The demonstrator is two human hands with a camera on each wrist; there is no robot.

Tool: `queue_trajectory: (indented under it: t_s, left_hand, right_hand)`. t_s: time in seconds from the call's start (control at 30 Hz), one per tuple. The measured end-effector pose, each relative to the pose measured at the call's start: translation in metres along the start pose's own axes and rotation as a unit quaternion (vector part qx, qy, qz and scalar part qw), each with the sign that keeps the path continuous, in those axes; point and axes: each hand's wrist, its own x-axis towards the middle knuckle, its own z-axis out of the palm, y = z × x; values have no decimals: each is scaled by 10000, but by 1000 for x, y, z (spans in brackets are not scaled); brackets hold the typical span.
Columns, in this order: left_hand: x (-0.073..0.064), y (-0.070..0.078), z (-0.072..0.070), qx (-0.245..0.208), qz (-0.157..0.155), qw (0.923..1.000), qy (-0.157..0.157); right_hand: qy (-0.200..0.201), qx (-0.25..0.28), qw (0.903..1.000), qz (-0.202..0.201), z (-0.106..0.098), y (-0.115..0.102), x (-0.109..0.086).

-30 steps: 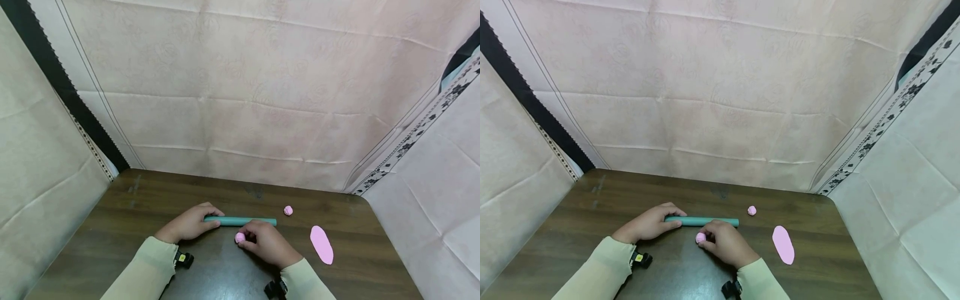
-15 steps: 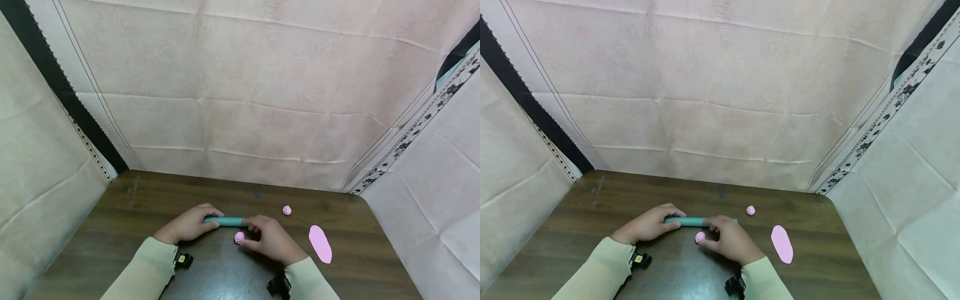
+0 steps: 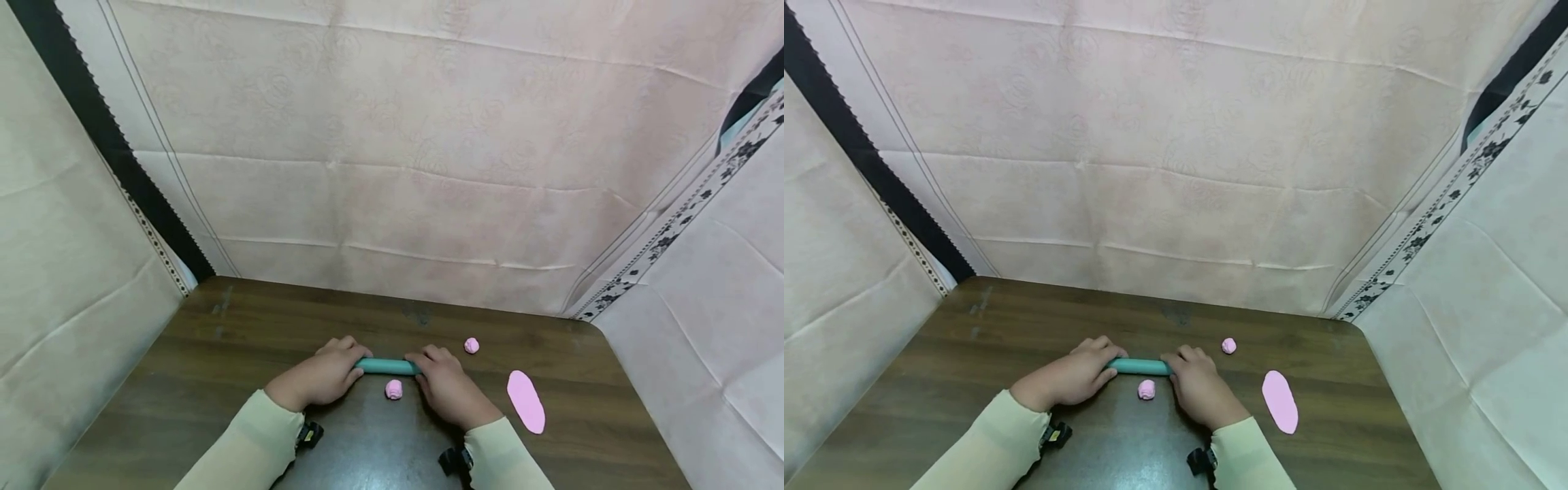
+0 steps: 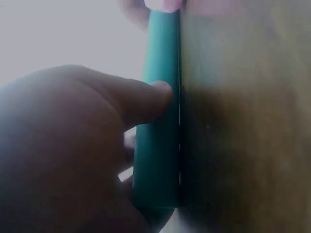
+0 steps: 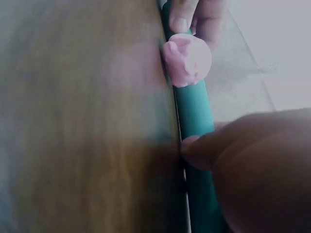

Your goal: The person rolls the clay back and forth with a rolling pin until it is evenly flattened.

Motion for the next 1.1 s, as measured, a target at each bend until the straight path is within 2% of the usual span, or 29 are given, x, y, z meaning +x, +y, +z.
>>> queue_trajectory:
  t_s: [0.1, 0.2, 0.27, 0.37, 0.63, 0.77, 0.87, 1.1]
  left_hand:
    - [-5, 10, -4, 276, 69, 9996, 6]
    - [-13, 24, -11, 420, 91, 9991, 45]
    - [-19, 33, -15, 443, 89, 9990, 76]
    - [-26, 39, -15, 399, 50, 9992, 60]
    - [-28, 41, -1, 2, -152, 9998, -121]
    - [-26, 41, 4, 17, -379, 9985, -386]
    - [-27, 41, 7, -15, -469, 9972, -584]
    - [-32, 40, 16, 137, -346, 9972, -654]
  right_hand:
    - [43, -246, 9997, 56, -7, -8, -3]
    - [303, -554, 9980, 9, -20, -22, -8]
    - [427, -698, 9966, -51, -28, -31, -11]
    - [399, -763, 9962, -91, -32, -39, -14]
    - [1, -728, 9972, 150, -19, -45, -20]
    - [-369, -761, 9963, 140, -10, -47, -22]
    - [-722, -673, 9947, 300, -8, -48, -24]
    - [-1018, -423, 9931, 405, -3, -49, -34]
